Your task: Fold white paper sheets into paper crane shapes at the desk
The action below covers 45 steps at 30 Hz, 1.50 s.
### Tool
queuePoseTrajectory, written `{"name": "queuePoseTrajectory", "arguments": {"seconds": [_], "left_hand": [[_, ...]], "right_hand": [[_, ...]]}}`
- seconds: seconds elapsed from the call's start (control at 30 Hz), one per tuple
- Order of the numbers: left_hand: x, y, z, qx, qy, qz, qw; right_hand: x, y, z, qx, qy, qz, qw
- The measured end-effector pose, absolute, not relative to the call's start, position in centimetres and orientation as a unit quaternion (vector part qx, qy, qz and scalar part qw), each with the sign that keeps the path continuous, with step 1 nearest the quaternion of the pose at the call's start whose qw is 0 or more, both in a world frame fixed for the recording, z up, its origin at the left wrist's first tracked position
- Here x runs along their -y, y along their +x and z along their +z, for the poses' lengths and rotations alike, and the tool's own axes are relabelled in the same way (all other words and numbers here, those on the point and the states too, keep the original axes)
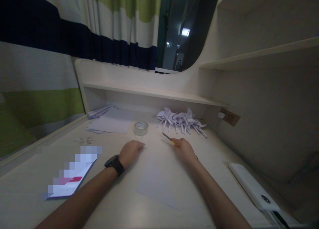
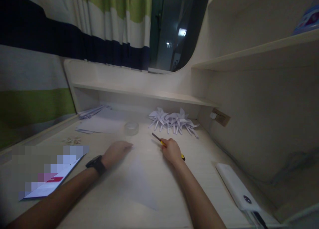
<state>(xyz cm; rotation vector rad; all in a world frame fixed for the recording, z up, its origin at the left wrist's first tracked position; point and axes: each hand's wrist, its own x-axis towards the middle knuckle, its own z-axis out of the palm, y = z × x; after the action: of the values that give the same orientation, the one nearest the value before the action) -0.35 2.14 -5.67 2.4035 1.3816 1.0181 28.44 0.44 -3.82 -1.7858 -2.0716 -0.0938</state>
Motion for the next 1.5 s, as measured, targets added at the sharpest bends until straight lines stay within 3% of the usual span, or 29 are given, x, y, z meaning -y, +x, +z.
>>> {"name": "queuePoseTrajectory", "arguments": {"seconds": [0.17,0.4,0.53,0.87,1.17,1.33,1.5], "left_hand": [[-0.4,1.0,-4.0,-0.429,0.851,0.298,0.050],[6.5,3.5,-2.8,-0.188,0.970,0.126,0.091],[8.1,3.5,-4.2,-0.228,0.967,0.087,0.071],[9.6,5.0,-3.3,-0.377,0.916,0.135,-0.012],[7.3,4.9,-4.2,-0.420,0.899,0.124,0.020],[5.8,4.1,-3.2,-0.449,0.882,0.134,0.044],[2.8,3.7,-2.2,-0.466,0.856,0.205,0.084]], "right_hand": [[-0.7,28.4,-4.7,0.746,-0.637,-0.042,0.191],[-1.1,28.3,-5.6,0.745,-0.642,-0.036,0.178],[-1.2,28.3,-5.9,0.745,-0.643,-0.036,0.176],[-1.2,28.3,-6.0,0.743,-0.645,-0.047,0.174],[-0.3,27.5,-4.7,0.744,-0.634,-0.069,0.202],[0.2,25.7,-3.9,0.766,-0.556,0.109,0.304],[0.6,24.3,-4.2,0.750,-0.453,0.342,0.340]]}}
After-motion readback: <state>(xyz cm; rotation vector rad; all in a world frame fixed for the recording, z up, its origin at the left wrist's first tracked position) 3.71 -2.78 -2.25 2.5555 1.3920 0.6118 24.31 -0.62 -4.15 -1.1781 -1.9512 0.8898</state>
